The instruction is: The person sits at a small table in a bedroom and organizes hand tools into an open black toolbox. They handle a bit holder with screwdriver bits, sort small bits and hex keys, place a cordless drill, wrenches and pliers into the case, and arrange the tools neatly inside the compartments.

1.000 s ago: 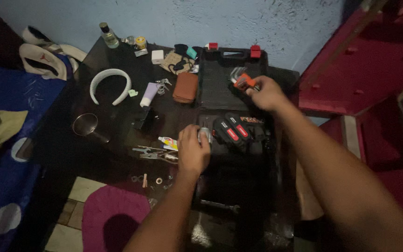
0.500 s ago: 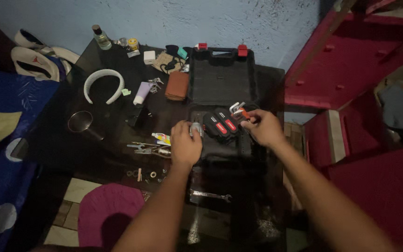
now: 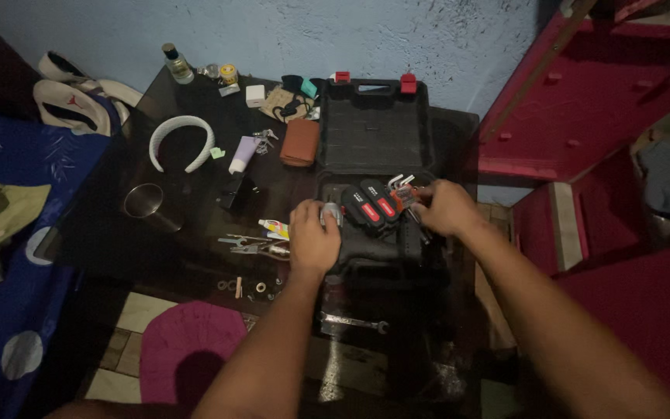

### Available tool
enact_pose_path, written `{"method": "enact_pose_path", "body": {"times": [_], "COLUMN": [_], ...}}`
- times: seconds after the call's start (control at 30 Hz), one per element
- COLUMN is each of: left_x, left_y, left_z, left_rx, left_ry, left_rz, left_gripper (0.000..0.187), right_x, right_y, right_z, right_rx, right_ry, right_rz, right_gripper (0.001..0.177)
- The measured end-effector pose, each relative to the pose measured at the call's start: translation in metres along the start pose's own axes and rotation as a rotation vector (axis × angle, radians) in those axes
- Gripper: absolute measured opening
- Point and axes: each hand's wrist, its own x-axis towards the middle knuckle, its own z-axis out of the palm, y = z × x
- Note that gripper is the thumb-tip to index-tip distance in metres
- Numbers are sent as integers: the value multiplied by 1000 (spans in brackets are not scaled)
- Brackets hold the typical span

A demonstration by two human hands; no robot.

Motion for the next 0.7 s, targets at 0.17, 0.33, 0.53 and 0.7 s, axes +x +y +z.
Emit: {"method": "enact_pose_path", "body": {"times": [0.17,0.33,0.53,0.7], "left_x": [0,3,3,1], "left_y": [-1,0,-3,-6], "left_z": [-1,0,4,3], "left_rx": [21,14,-16,-29], "left_ry": [-21,-7,-14,15], "left_rz": [-14,-16,-38,-4], "left_gripper": [26,25,26,27], "right_x": [1,-6,5,18], "right_y": [-17,-28,-11,1], "right_z": [20,38,50,57], "right_rx": [80,278,195,154], "right_ry": [458,225,310,245], "right_rz": [-606,-38,-346,-382], "right_gripper": [57,50,39,37]}}
